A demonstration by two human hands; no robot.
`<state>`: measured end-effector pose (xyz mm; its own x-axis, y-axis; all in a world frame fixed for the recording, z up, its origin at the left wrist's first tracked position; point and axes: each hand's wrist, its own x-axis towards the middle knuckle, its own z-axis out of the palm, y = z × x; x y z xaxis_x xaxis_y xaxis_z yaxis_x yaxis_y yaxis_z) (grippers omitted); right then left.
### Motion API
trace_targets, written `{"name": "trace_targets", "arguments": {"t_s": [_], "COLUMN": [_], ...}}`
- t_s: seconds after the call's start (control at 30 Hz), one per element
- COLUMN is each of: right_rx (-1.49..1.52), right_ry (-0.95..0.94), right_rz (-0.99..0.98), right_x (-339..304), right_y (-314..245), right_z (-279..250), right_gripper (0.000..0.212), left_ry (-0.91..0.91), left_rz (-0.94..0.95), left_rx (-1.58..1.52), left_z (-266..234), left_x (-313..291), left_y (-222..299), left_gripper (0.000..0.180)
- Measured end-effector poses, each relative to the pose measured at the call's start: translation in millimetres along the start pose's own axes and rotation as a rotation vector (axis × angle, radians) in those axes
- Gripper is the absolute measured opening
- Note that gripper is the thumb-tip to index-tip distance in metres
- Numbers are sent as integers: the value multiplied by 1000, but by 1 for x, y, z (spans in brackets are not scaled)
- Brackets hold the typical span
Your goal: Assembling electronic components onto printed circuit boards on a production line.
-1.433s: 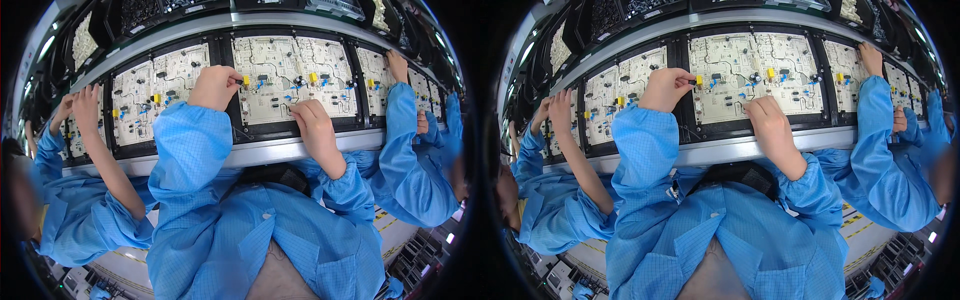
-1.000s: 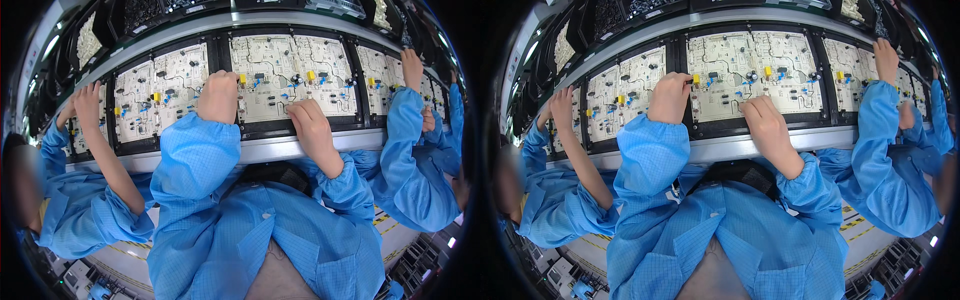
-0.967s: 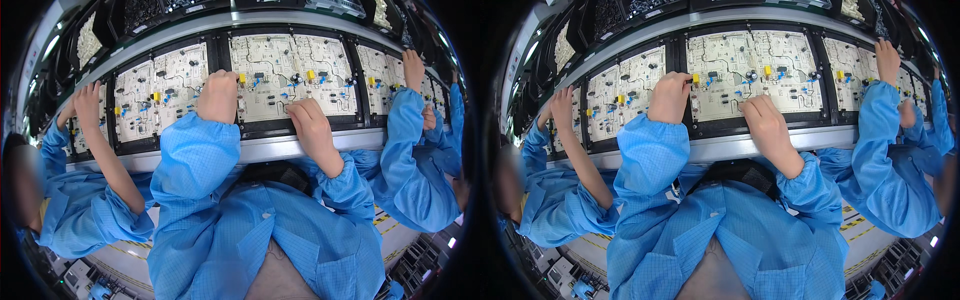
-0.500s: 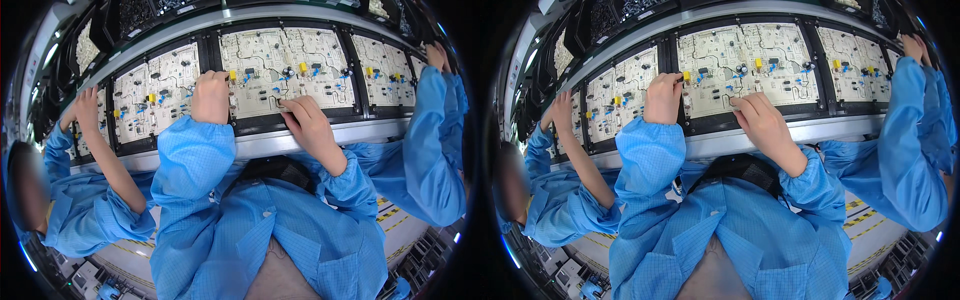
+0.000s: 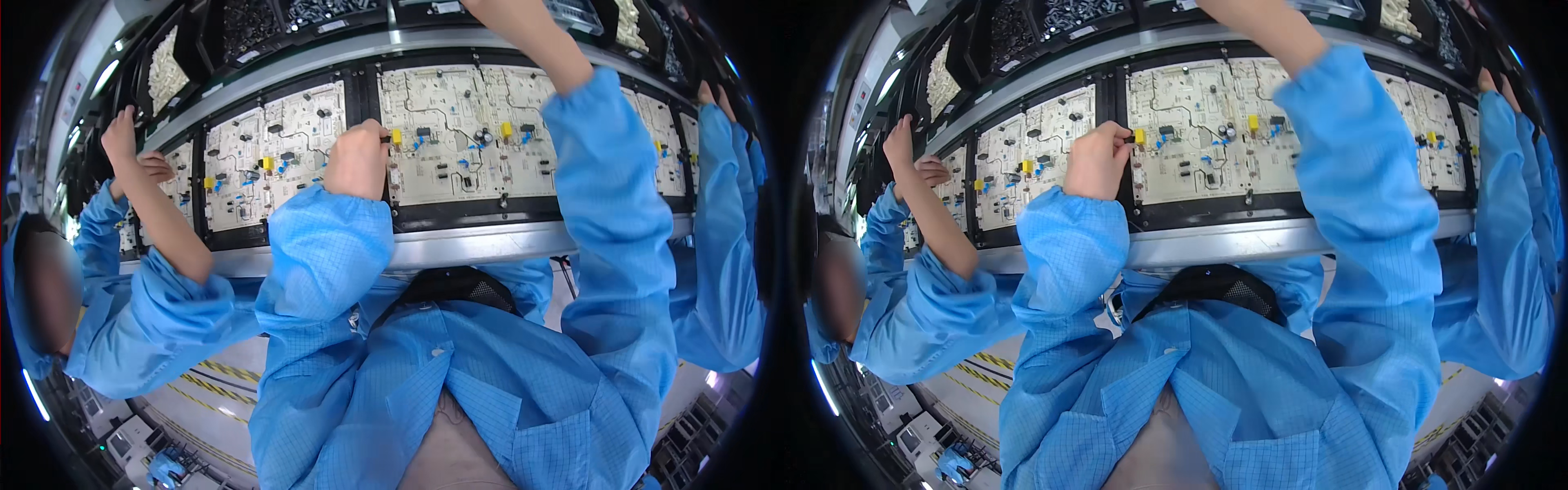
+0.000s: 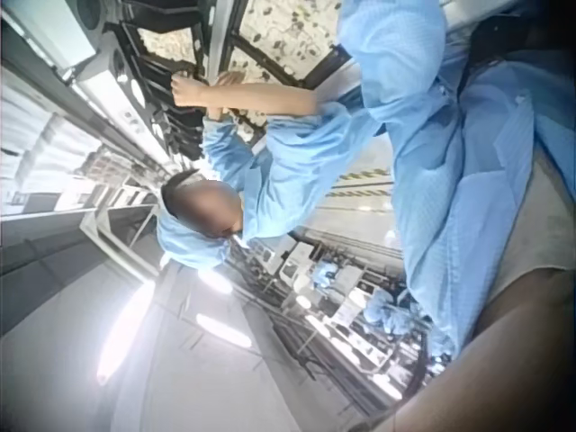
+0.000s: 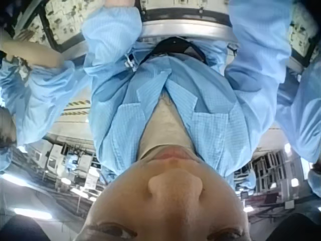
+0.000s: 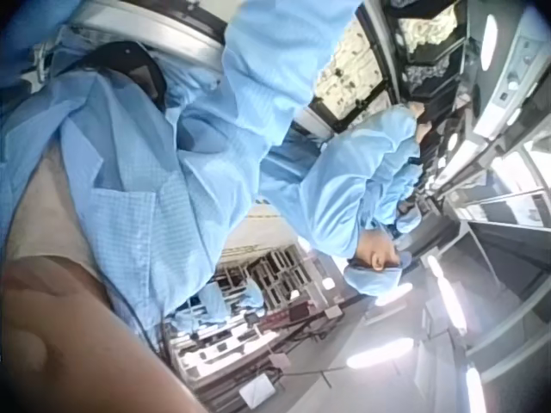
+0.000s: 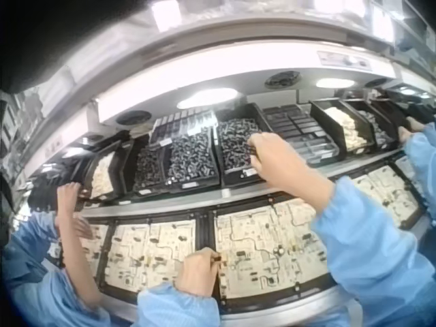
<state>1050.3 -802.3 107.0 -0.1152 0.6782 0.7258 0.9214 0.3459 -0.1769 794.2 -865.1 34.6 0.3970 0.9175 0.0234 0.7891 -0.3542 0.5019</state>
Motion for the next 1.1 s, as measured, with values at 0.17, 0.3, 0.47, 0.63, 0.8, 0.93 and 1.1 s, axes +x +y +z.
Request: {"name": "trace_targets", "arguments": {"t_s": [0.17,0.3,0.47,0.63,0.8,0.93,1.1], "right_rx": [-219,107,392,-4,68,-95,-86], "right_ry": [-231,-278,-128,-292,-254,-373,-293], "right_rz": [26,-75,-214,214,216,160,135], "right_x": [28,29,34,41,47,34,39], "right_y": [72,96,93,84,102,158,106], "right_z": [82,94,83,96,110,114,116], "right_gripper": [19,21,20,16,12,15,18], "left_ry": [46,39,41,-14,-72,-17,-85], "left_rz": [10,93,171,176,125,206,199], "left_rx": [122,273,462,437,229,190,94], "left_z": [16,11,10,5,-6,3,-10], "left_x": [4,-1,3,12,16,25,20], "left_y": [1,7,23,20,15,21,-2], "left_gripper": [16,6,7,9,8,13,24]}}
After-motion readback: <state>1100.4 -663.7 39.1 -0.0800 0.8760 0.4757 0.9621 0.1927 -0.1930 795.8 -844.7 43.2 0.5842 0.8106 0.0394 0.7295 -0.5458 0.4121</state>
